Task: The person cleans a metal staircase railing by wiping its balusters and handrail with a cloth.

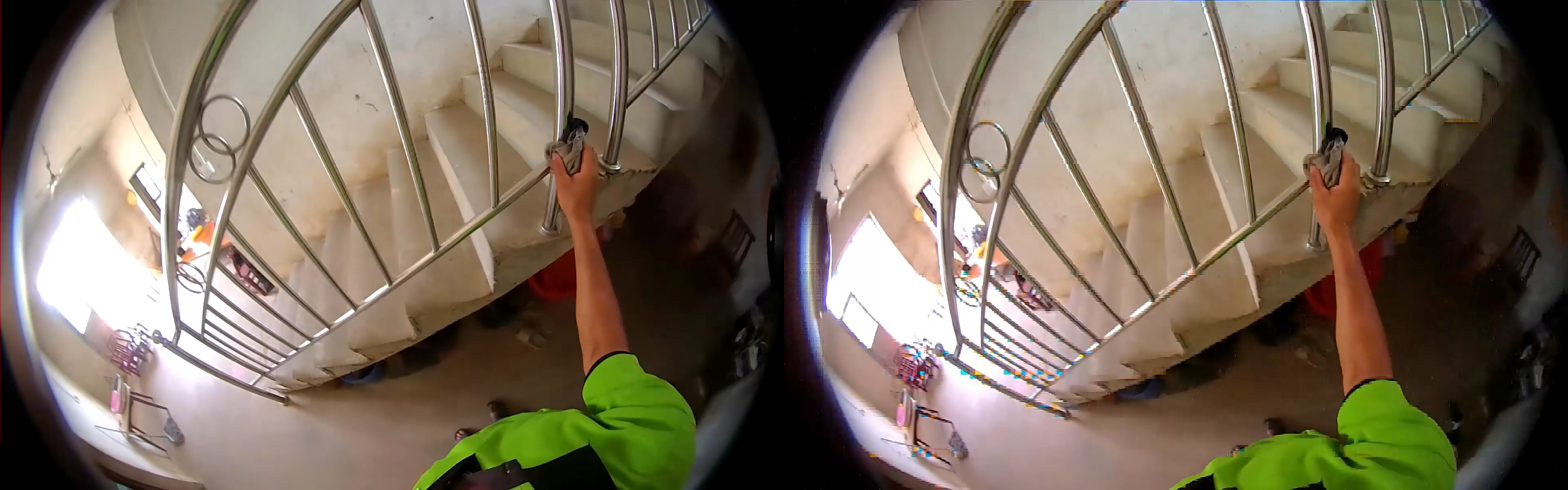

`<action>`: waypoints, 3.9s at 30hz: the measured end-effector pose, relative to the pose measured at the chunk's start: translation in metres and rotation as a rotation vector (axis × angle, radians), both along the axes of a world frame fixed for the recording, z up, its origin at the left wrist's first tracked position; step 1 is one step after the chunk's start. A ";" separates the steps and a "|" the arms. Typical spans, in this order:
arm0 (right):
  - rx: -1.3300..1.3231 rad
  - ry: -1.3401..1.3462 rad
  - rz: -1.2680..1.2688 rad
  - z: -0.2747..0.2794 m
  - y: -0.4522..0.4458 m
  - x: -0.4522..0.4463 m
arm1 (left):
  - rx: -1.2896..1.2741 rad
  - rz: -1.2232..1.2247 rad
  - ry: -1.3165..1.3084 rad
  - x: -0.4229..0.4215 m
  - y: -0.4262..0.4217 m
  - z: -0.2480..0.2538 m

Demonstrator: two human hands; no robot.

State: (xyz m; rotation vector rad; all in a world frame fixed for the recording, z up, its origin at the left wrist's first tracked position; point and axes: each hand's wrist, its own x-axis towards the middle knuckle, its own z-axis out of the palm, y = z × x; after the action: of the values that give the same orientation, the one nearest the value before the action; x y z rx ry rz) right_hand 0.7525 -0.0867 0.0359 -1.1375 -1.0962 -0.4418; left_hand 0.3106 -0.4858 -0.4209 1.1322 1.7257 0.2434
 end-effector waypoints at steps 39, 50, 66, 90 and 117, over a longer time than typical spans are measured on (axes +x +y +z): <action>-0.112 0.312 0.544 -0.025 -0.013 -0.129 | 0.164 -0.154 -0.181 0.010 0.122 0.092; 0.196 0.016 0.418 0.136 0.006 -0.237 | 0.261 -0.117 -0.244 -0.134 0.104 0.113; 0.060 0.149 0.291 0.144 0.048 -0.264 | 0.340 -0.052 -0.355 -0.192 0.115 0.108; 0.169 0.132 0.136 0.083 0.011 -0.358 | 0.297 -0.406 -0.180 -0.339 0.253 0.136; -0.745 0.408 1.301 -0.094 -0.088 -0.728 | 0.875 -0.015 -1.032 -0.416 0.283 0.332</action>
State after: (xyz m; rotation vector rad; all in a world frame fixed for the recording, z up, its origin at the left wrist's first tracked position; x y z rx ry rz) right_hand 0.0244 -0.1745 -0.0583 -0.8156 -1.4064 1.2399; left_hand -0.1057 -0.2028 -0.0888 1.2516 0.6445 1.3960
